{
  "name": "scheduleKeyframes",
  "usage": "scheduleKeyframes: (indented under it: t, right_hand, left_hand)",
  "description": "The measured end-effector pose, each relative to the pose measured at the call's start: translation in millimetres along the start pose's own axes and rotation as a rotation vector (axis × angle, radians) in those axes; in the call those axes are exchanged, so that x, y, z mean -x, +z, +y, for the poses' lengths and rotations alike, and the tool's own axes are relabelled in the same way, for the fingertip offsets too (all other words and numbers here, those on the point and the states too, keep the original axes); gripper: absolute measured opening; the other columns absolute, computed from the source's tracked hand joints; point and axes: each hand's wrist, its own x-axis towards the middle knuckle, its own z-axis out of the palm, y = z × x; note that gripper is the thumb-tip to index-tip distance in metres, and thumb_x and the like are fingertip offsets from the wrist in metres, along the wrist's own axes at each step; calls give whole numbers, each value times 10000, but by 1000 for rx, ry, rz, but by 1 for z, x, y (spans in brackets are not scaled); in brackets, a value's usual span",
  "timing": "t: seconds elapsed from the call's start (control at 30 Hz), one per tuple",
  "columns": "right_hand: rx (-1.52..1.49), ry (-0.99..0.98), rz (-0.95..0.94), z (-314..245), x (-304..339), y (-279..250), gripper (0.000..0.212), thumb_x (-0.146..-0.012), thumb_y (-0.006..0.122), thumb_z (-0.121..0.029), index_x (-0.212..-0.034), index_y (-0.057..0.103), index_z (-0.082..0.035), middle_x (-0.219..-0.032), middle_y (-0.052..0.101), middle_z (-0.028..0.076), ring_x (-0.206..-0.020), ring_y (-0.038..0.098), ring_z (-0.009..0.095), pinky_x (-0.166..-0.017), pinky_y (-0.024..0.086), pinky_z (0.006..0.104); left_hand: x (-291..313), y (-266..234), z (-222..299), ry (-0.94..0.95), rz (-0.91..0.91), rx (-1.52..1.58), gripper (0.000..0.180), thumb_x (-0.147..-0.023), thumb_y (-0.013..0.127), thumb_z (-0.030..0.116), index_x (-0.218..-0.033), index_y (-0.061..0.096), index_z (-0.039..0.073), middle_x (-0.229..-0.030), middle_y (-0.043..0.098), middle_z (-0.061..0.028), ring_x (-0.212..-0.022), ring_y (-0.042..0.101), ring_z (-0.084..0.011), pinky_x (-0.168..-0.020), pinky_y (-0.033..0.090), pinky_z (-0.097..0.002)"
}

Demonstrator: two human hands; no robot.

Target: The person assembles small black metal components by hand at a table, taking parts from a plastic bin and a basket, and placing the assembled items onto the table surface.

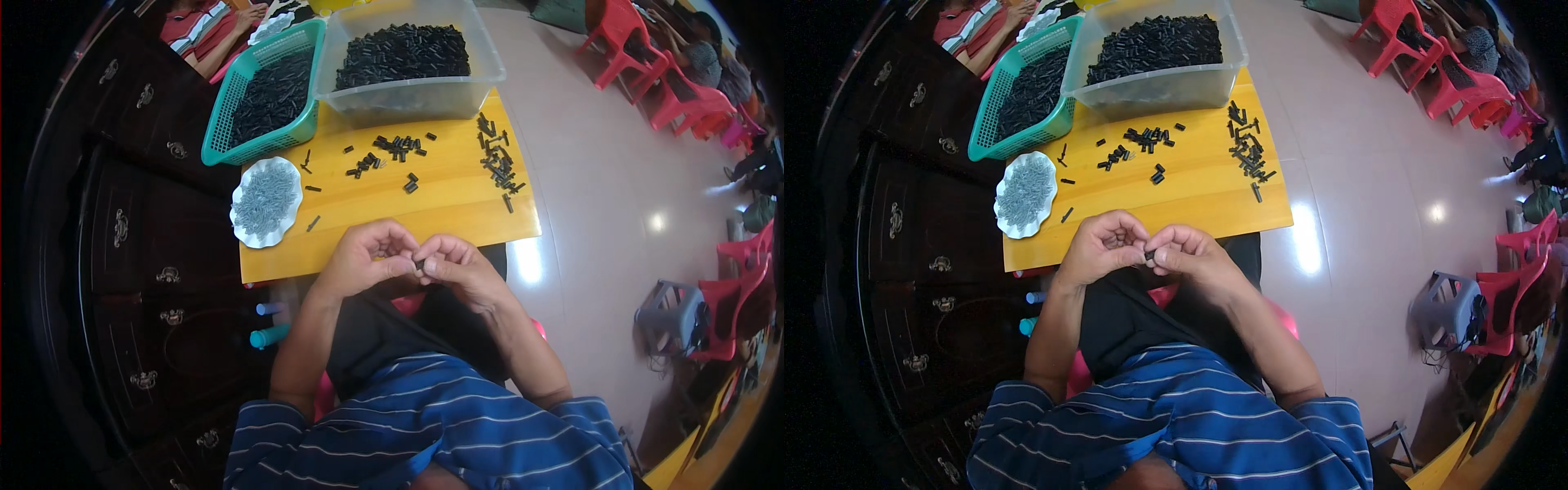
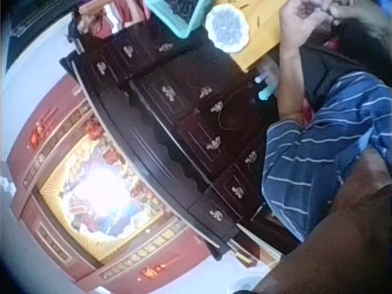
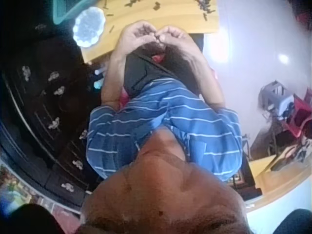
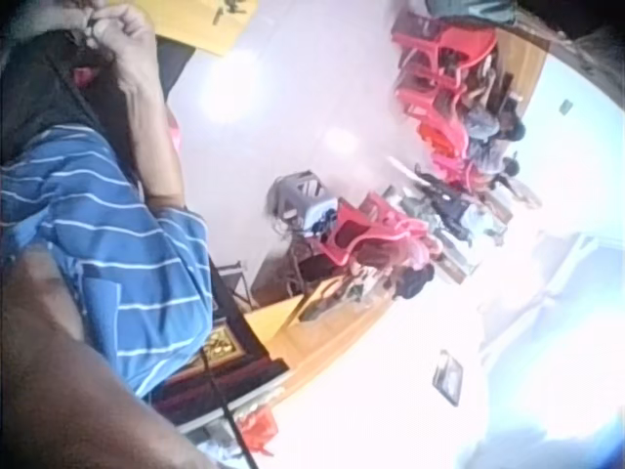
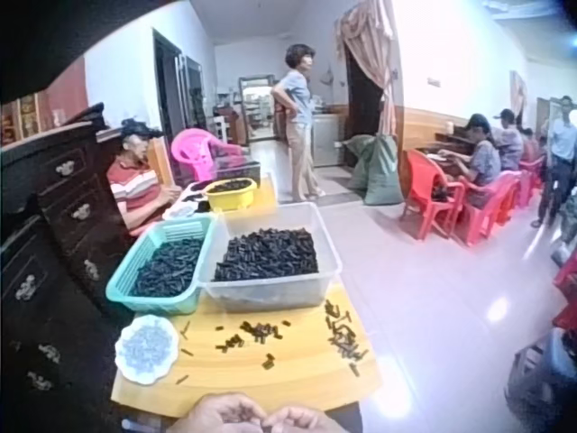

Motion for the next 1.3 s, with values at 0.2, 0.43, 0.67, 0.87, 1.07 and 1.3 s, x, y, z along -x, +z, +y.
scheduleKeyframes:
  t: [0.2, 0.43, 0.67, 0.87, 1.07, 1.3]
  right_hand:
    - [-184, 12, 79, -4, 0, 2, 150, -933, 722, -153, -1035, 662, -62, -909, 674, 28, -804, 632, 125, -771, 510, 252]
    - [-246, -7, 73, -3, 0, -2, 129, -943, 697, -120, -1052, 659, -64, -941, 683, 48, -826, 630, 136, -792, 512, 258]
    - [-261, 8, 102, -3, -1, -5, 141, -953, 688, -132, -1076, 662, -66, -961, 692, 43, -834, 631, 129, -809, 514, 251]
    - [-289, 5, 146, -6, 0, -3, 143, -968, 675, -162, -1076, 662, -70, -919, 660, 20, -809, 610, 122, -772, 490, 250]
    - [-257, 4, 163, -7, 0, -3, 159, -980, 665, -179, -1094, 649, -70, -925, 657, 21, -815, 614, 122, -772, 491, 250]
    - [-241, 2, 171, -8, 0, -5, 165, -987, 654, -176, -1108, 640, -64, -931, 661, 29, -821, 621, 110, -776, 501, 239]
  left_hand:
    - [-22, -31, -29, 80, 396, -610, 150, -869, 727, 5, -1013, 688, -8, -843, 681, -22, -742, 638, -66, -670, 508, -218]
    - [-26, -62, -45, 130, 641, -1044, 163, -880, 687, 124, -1019, 691, 38, -920, 709, -143, -795, 700, -306, -711, 553, -392]
    - [-47, -65, -37, 252, 668, -1129, 162, -861, 701, 61, -1013, 696, 5, -872, 696, -141, -699, 665, -254, -657, 528, -343]
    - [-75, -56, -24, 287, 589, -1107, 166, -864, 696, 74, -1028, 693, 48, -953, 703, -137, -813, 692, -342, -716, 551, -420]
    - [-107, -52, -20, 395, 538, -1242, 121, -863, 704, 100, -970, 717, 45, -900, 695, -119, -798, 669, -321, -735, 533, -407]
    - [-130, -55, -31, 327, 491, -1371, 91, -805, 734, 145, -817, 721, 56, -847, 683, -112, -875, 645, -328, -797, 509, -454]
